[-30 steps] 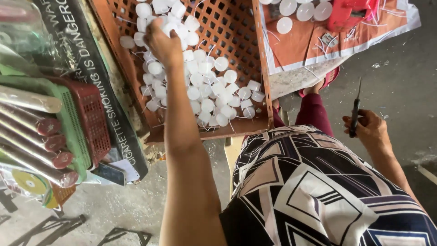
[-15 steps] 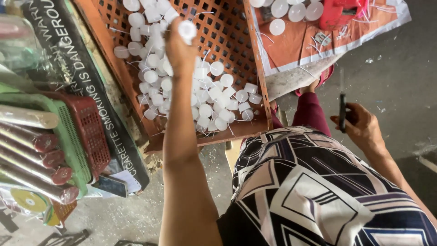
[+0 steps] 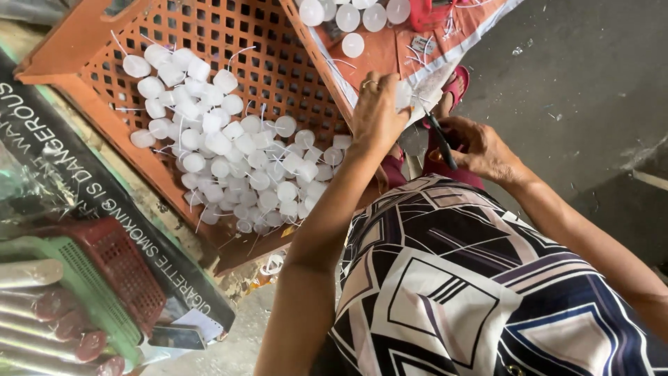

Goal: Trimming the excess wick length from tea light candles using a pair of scissors.

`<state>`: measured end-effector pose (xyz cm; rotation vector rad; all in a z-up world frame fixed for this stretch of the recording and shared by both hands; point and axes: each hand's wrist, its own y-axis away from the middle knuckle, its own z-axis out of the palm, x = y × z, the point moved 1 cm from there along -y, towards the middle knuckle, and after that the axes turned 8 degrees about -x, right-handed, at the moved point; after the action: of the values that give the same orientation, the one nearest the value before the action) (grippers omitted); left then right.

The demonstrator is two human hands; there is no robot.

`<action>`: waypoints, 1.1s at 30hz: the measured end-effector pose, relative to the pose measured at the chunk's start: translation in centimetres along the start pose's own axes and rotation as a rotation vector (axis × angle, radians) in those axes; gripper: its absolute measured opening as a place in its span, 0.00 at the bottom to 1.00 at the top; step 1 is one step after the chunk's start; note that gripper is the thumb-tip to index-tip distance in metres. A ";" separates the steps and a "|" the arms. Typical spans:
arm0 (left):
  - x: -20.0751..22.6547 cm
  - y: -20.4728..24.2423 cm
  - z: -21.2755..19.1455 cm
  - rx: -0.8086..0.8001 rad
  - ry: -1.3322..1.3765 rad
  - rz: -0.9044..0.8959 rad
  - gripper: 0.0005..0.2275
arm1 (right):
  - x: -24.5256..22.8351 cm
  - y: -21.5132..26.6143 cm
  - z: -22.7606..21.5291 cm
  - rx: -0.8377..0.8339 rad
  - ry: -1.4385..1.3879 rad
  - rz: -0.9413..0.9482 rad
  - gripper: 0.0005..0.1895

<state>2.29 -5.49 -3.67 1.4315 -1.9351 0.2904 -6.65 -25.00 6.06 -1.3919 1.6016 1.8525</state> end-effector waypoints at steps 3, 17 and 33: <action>1.9 -0.4 0.7 -0.049 -0.039 0.019 0.25 | 0.3 -0.1 -0.3 0.026 -0.018 0.038 0.36; -1.9 -3.6 0.4 -0.164 -0.204 -0.134 0.24 | 7.1 3.3 -2.9 0.088 -0.044 0.467 0.23; -21.3 0.5 -22.3 0.431 -0.120 -0.422 0.15 | 6.9 1.5 -4.4 0.155 0.025 0.367 0.19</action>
<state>13.76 23.05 -1.12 2.1383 -1.6643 0.4481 -9.03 -31.74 1.74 -1.1169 2.0782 1.8540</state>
